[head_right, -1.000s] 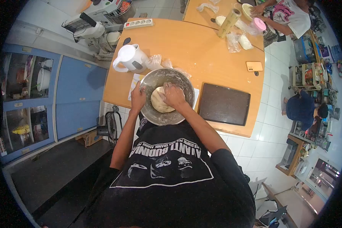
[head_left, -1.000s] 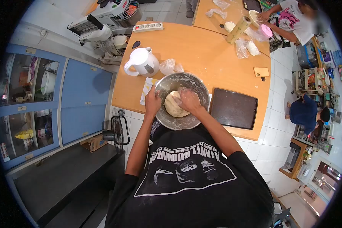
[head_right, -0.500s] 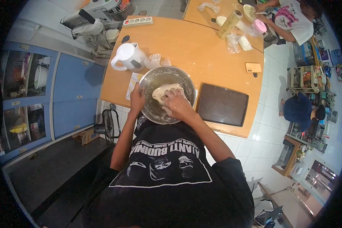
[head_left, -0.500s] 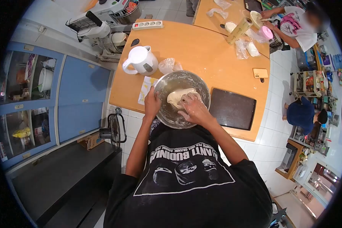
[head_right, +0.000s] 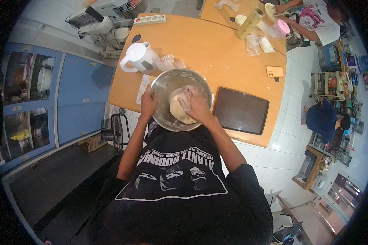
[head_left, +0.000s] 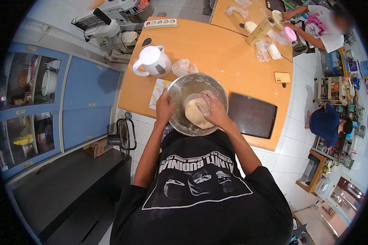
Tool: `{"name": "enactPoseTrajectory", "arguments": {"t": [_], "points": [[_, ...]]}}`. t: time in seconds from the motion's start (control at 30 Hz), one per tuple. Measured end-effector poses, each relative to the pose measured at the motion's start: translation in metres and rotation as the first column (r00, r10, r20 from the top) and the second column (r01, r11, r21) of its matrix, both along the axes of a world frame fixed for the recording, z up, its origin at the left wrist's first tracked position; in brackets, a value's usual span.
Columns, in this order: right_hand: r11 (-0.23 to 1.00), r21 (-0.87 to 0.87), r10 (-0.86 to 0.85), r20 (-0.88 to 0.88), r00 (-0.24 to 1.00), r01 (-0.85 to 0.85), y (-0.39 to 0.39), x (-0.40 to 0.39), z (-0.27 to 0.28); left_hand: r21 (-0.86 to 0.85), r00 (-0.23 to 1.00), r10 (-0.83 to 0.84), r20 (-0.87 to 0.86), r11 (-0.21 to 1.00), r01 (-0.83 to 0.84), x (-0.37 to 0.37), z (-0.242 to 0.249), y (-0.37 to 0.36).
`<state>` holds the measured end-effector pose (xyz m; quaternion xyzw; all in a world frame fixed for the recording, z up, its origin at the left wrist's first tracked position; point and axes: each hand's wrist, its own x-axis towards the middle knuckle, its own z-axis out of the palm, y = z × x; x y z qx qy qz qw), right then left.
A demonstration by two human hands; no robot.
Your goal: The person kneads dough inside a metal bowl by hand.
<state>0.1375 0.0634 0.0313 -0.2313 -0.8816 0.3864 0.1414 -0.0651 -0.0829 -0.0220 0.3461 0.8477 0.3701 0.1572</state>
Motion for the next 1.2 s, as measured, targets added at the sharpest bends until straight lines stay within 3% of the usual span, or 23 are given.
{"name": "enactPoseTrajectory", "arguments": {"t": [0.1, 0.3, 0.37, 0.67, 0.9, 1.0, 1.07, 1.2], "points": [[0.999, -0.030, 0.023, 0.059, 0.998, -0.021, -0.004, -0.002, -0.009, 0.031, 0.999, -0.007, 0.044, 1.000, 0.005, 0.002, 0.003, 0.002], [0.963, 0.180, 0.164, 0.199, 0.966, -0.200, -0.032, -0.009, -0.036, 0.022, 0.998, -0.047, 0.033, 0.999, 0.047, -0.001, -0.001, 0.003], [0.926, 0.197, 0.238, 0.353, 0.905, -0.321, -0.038, -0.010, -0.040, -0.016, 0.999, -0.034, -0.003, 0.999, 0.034, -0.001, -0.003, 0.003], [0.885, 0.308, 0.241, 0.339, 0.909, -0.349, -0.036, -0.020, -0.068, 0.037, 0.999, -0.012, 0.034, 0.999, 0.011, 0.003, 0.006, 0.005], [0.913, 0.223, 0.239, 0.383, 0.892, -0.340, -0.027, -0.040, -0.060, 0.040, 0.999, -0.013, 0.034, 0.999, 0.011, 0.005, 0.010, 0.006], [0.899, 0.275, 0.223, 0.382, 0.897, -0.340, -0.023, -0.046, -0.074, 0.000, 0.999, 0.000, 0.038, 1.000, 0.000, 0.004, 0.010, 0.007], [0.925, 0.136, 0.266, 0.438, 0.859, -0.355, -0.018, -0.050, -0.072, 0.054, 1.000, 0.000, 0.010, 0.999, 0.000, 0.003, 0.004, 0.006], [0.952, 0.127, 0.186, 0.482, 0.856, -0.278, -0.016, -0.060, -0.072, 0.044, 1.000, 0.004, 0.028, 0.999, -0.006, 0.002, 0.003, 0.006]]}}
